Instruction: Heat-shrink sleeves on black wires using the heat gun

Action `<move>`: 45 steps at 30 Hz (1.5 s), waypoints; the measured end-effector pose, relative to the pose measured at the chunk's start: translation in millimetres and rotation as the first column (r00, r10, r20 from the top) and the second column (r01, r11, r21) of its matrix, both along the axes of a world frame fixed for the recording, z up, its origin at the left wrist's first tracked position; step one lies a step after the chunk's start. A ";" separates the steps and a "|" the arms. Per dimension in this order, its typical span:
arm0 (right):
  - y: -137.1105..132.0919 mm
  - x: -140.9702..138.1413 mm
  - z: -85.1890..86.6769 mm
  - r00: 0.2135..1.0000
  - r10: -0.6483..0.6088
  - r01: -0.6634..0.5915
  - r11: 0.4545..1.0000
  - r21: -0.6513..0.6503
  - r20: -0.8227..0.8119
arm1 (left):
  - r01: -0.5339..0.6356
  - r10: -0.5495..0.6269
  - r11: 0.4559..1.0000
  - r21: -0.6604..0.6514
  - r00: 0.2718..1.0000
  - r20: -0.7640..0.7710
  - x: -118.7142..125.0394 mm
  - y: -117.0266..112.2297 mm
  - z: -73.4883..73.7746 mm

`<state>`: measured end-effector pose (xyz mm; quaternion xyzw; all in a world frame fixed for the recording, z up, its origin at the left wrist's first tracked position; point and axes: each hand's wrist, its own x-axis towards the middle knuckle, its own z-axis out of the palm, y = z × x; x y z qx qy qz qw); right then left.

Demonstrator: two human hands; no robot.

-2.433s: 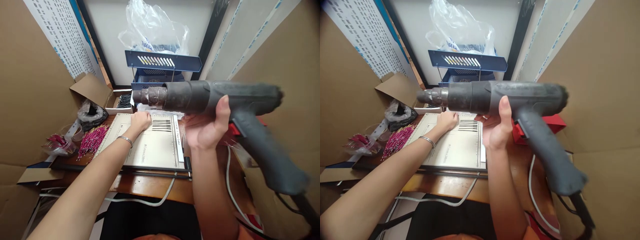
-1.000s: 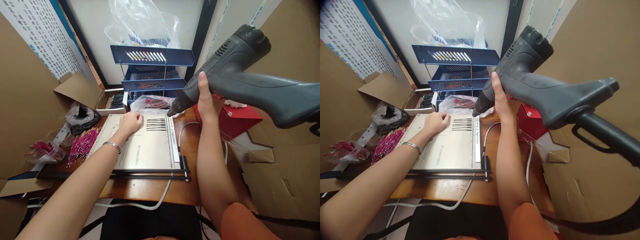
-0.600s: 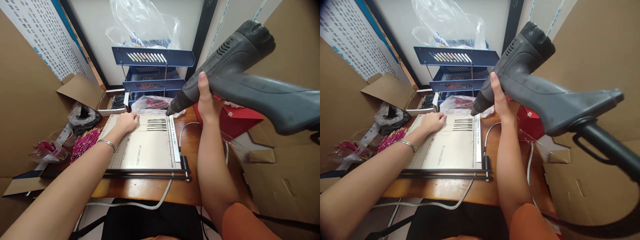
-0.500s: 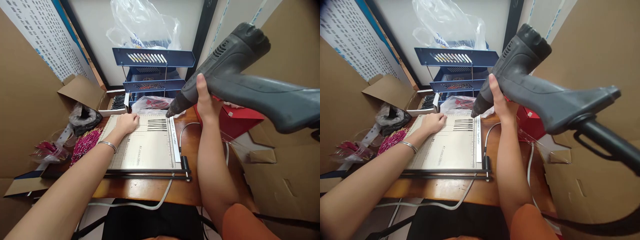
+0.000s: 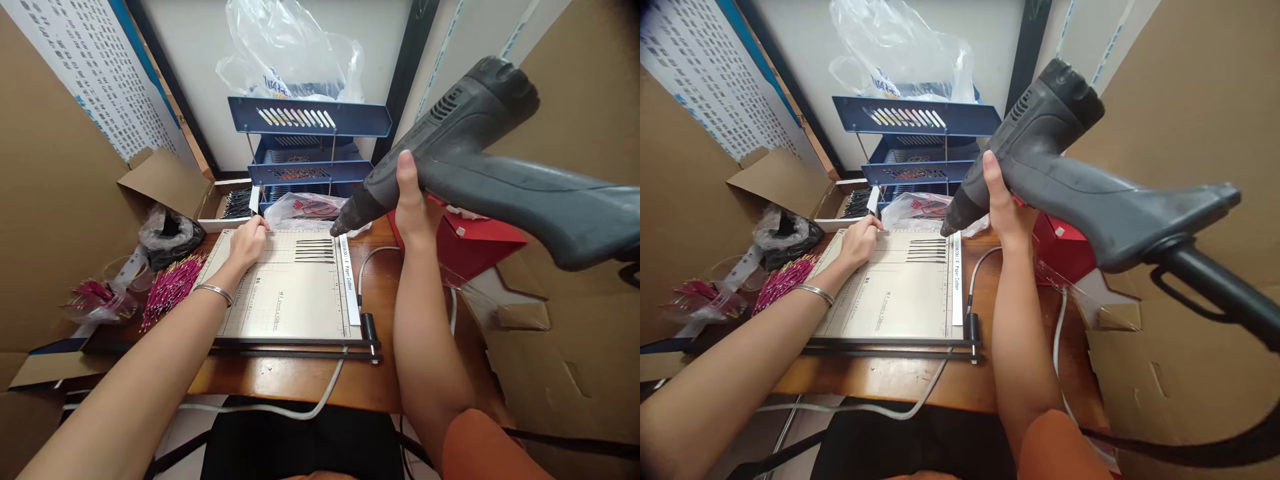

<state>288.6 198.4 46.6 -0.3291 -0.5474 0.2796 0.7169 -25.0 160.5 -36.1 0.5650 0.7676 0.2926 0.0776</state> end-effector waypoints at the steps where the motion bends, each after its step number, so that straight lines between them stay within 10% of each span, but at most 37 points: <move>1: 1.6 2.3 -0.5 0.999 -0.010 0.011 1.000 -0.016 0.041 | -0.016 0.012 0.999 0.050 0.996 0.085 -3.4 1.1 -1.1; 10: -3.1 -1.0 6.5 0.991 -0.121 0.121 0.993 0.009 0.050 | -0.046 0.000 0.990 0.132 0.944 0.329 -8.7 0.6 -2.2; 45: -14.9 -4.5 15.6 0.989 -0.083 0.088 0.995 -0.038 0.120 | 0.014 -0.096 0.981 0.191 0.899 0.428 -5.8 -8.3 6.2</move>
